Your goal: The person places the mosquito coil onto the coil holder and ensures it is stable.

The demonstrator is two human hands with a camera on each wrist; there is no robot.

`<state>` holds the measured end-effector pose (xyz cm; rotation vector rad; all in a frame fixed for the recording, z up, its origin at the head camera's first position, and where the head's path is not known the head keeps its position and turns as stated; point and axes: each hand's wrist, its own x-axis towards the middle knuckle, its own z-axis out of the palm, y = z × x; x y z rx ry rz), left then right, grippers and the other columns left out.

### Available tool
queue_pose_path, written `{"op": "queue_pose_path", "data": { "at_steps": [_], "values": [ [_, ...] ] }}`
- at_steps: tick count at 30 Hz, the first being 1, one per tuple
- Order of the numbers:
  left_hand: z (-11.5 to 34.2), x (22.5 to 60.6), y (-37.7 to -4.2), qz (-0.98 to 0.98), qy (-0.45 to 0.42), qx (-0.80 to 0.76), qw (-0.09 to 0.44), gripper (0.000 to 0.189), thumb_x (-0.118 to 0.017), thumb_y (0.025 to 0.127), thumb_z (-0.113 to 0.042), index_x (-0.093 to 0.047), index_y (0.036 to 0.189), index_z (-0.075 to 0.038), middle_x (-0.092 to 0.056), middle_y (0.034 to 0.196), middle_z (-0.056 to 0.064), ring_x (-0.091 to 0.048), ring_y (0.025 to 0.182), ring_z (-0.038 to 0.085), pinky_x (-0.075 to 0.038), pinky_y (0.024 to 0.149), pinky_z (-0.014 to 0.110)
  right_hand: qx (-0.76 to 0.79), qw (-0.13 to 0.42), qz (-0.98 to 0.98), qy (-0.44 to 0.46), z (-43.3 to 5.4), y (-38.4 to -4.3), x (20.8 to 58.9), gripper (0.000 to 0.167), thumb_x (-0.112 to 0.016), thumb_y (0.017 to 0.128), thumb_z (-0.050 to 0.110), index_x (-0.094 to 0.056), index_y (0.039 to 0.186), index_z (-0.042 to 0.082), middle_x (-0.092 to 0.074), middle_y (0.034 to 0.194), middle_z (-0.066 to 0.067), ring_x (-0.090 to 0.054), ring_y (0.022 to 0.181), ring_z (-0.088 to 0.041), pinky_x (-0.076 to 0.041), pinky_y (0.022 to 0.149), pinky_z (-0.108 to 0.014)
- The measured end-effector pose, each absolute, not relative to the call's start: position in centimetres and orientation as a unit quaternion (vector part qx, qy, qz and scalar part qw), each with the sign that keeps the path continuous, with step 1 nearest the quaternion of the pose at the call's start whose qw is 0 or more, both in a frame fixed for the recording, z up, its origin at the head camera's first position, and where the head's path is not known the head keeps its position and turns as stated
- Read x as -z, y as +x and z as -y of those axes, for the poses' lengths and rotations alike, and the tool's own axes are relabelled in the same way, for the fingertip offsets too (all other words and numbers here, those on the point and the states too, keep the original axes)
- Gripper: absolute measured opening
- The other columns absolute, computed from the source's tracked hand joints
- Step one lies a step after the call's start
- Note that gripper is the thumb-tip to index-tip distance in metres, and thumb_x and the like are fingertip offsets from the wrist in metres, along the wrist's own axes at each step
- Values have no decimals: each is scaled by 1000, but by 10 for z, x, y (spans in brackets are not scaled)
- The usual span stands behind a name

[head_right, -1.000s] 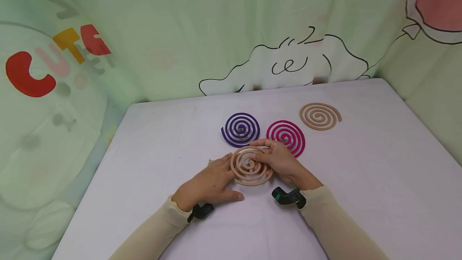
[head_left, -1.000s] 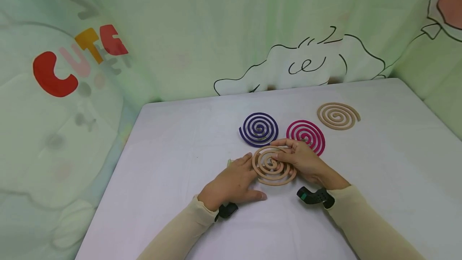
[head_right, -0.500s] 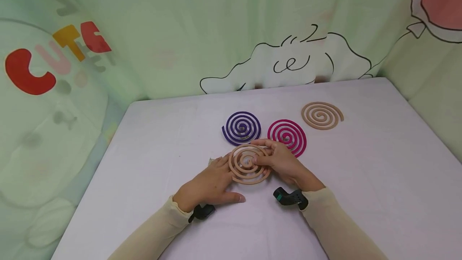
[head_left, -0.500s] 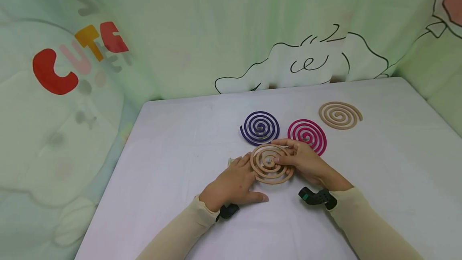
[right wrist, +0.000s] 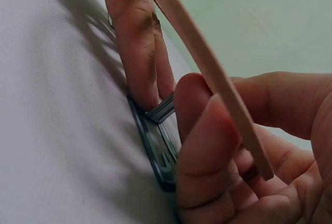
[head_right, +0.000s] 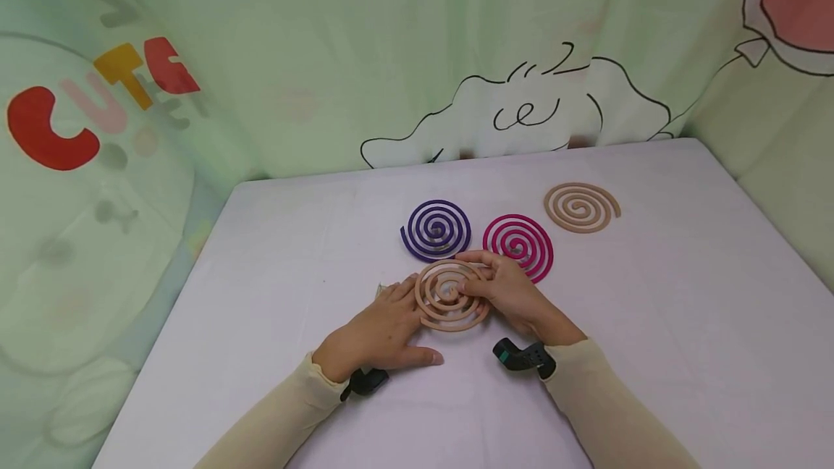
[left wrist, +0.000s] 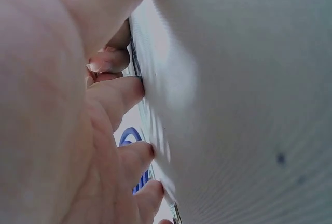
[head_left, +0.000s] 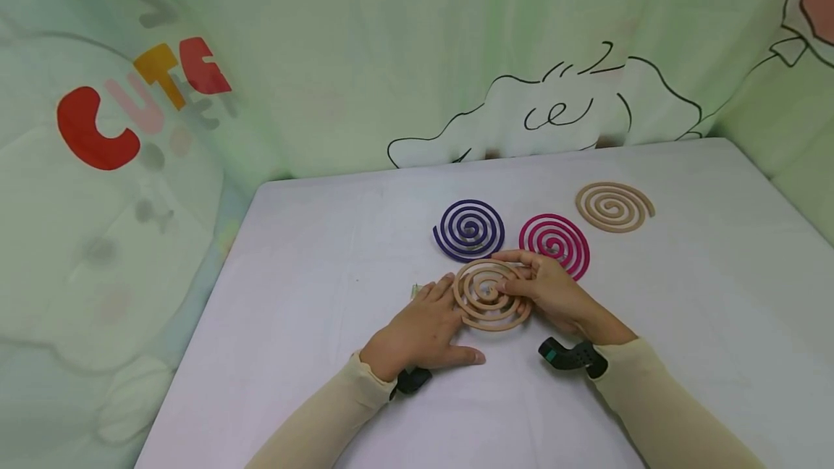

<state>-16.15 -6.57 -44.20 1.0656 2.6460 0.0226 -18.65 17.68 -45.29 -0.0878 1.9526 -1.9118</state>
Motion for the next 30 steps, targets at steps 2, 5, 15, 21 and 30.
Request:
{"op": "queue_pose_path", "data": {
  "at_steps": [2, 5, 15, 21, 30],
  "values": [
    [65, 442, -161, -918, 369, -6, 144, 91, -57, 95, -73, -29, 166, -22, -16, 174, 8, -12, 161, 33, -21, 127, 51, 680, 202, -704, -26, -177, -187, 453, 60, -72, 96, 4, -46, 149, -6, -70, 80, -6, -57, 54, -9, -52, 50, -22],
    [65, 443, -161, -919, 368, -9, 144, 91, -57, 95, -73, -30, 166, -22, -16, 174, 7, -12, 161, 33, -21, 127, 51, 678, 205, -705, -21, -176, -187, 454, 59, -71, 96, 4, -46, 148, -5, -71, 81, -6, -57, 54, -9, -51, 50, -22],
    [67, 438, -157, -920, 364, -11, 148, 92, -61, 93, -71, -30, 166, -23, -16, 174, 6, -15, 160, 34, -22, 127, 50, 673, 213, -708, -24, -174, -187, 451, 60, -71, 97, 5, -44, 149, -6, -71, 82, -6, -58, 56, -9, -52, 51, -21],
    [67, 440, -153, -924, 353, 1, 149, 91, -55, 94, -75, -34, 164, -20, -17, 174, 10, -12, 161, 33, -21, 127, 52, 668, 208, -714, -24, -173, -188, 453, 58, -71, 97, 5, -46, 149, -4, -72, 84, -6, -58, 56, -9, -52, 51, -22],
    [65, 442, -151, -927, 345, 26, 142, 93, -49, 94, -79, -28, 166, -25, -14, 175, 7, -12, 161, 33, -20, 128, 51, 674, 208, -708, -34, -175, -186, 451, 62, -70, 96, 5, -43, 150, -7, -71, 83, -6, -58, 55, -9, -52, 50, -23]
  ]
}}
